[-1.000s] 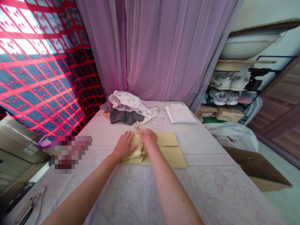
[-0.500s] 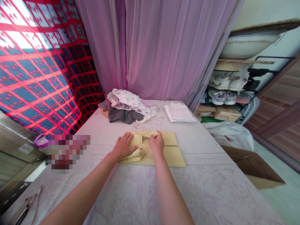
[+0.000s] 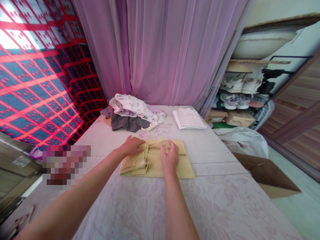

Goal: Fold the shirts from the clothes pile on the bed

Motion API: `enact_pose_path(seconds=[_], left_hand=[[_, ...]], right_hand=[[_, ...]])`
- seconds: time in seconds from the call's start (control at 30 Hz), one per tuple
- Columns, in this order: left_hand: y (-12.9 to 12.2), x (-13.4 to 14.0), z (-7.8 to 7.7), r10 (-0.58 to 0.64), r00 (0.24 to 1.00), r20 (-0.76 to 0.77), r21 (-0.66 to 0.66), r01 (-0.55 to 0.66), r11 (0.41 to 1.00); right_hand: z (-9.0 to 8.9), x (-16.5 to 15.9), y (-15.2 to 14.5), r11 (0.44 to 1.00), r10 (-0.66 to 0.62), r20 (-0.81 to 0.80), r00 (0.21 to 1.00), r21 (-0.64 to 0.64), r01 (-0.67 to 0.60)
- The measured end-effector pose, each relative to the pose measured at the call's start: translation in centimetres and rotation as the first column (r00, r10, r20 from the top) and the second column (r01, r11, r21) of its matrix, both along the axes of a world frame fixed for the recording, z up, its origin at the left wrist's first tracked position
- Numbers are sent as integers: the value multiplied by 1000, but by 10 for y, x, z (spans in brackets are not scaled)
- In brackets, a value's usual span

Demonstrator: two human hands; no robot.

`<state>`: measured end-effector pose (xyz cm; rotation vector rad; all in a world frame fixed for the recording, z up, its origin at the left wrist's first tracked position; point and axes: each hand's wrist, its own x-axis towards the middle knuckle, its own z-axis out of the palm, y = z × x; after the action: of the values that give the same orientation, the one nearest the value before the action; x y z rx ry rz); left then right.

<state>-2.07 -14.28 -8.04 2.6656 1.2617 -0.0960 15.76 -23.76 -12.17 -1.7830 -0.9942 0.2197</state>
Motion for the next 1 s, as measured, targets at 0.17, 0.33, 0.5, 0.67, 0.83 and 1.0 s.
enact_pose_path(seconds=[0.17, 0.33, 0.5, 0.67, 0.83, 1.0], left_hand=[[2, 4, 12, 12, 997, -77, 44, -8, 999], [7, 8, 29, -18, 986, -166, 15, 21, 1000], [10, 3, 31, -72, 981, -183, 5, 74, 997], [12, -2, 31, -108, 988, -113, -42, 104, 994], [25, -5, 29, 52, 993, 110, -249, -23, 968], [40, -10, 19, 58, 976, 209, -417, 35, 908]], right_hand=[[-1, 7, 3, 990, 100, 352, 931, 60, -130], [3, -13, 2, 972, 232, 564, 792, -107, -208], [25, -26, 10, 925, 379, 626, 682, -275, -261], [43, -23, 27, 905, 426, 650, 629, -306, -296], [33, -27, 29, 949, 303, 628, 717, -133, -284], [13, -33, 26, 965, 234, 558, 796, -31, -262]])
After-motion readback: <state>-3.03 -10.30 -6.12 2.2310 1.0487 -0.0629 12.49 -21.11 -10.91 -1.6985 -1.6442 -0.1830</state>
